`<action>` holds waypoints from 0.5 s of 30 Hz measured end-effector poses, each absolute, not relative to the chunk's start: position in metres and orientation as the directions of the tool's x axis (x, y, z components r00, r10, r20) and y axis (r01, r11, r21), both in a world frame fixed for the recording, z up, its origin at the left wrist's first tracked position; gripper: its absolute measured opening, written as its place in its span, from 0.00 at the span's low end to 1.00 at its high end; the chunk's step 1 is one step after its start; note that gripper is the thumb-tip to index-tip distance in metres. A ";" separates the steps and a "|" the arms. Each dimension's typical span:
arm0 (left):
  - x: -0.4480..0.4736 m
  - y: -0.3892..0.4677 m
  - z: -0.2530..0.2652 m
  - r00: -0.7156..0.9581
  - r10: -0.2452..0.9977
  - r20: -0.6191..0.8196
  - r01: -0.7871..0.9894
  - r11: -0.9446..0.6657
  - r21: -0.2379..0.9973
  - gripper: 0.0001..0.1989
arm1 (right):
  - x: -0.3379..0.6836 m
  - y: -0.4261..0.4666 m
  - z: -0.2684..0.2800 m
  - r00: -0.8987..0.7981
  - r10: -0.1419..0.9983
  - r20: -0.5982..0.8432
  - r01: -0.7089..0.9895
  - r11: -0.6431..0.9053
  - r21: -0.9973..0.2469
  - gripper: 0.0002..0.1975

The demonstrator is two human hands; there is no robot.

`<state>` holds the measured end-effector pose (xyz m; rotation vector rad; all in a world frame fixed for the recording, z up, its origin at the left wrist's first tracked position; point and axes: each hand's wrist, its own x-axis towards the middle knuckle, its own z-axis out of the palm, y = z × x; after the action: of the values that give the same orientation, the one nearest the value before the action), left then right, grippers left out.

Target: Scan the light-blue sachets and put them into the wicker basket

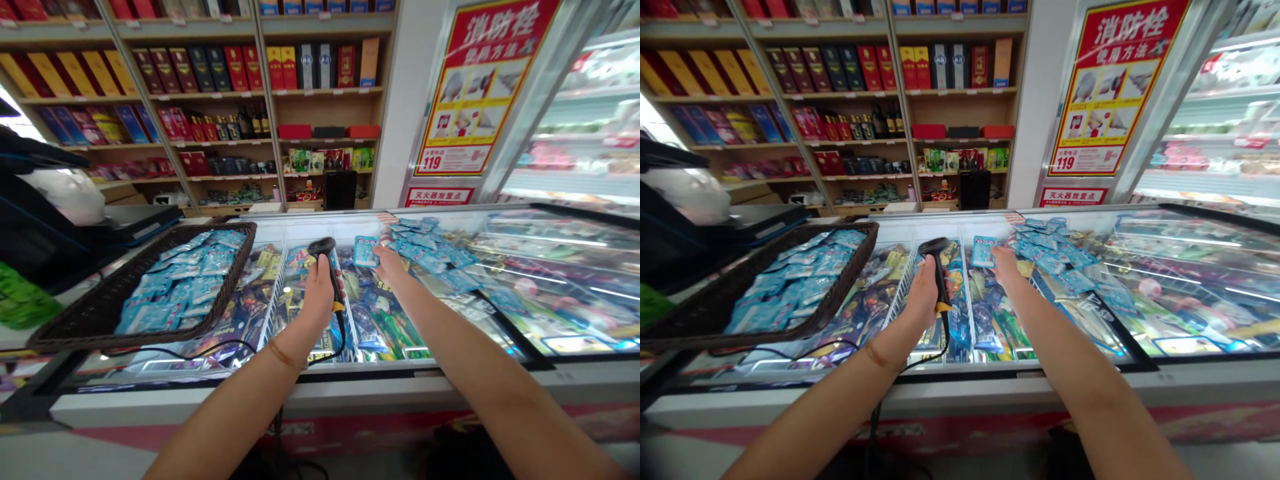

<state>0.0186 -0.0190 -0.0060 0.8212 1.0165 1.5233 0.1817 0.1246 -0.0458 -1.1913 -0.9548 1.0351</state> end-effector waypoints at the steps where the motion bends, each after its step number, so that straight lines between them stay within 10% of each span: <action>1: 0.012 -0.018 0.002 -0.238 0.971 -0.018 -0.404 -0.082 0.911 0.25 | 0.173 0.125 -0.045 0.265 0.963 -0.046 -0.182 0.003 -0.983 0.04; 15: -0.139 -0.035 0.051 -0.692 0.722 -0.018 -0.430 -0.391 0.814 0.25 | -0.092 0.142 0.060 -0.214 0.959 -0.183 -0.300 -0.243 -0.923 0.05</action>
<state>-0.1391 -0.0350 0.0507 0.4459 1.0972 2.1109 -0.0922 0.1420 0.0595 -1.0168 -0.9740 1.6428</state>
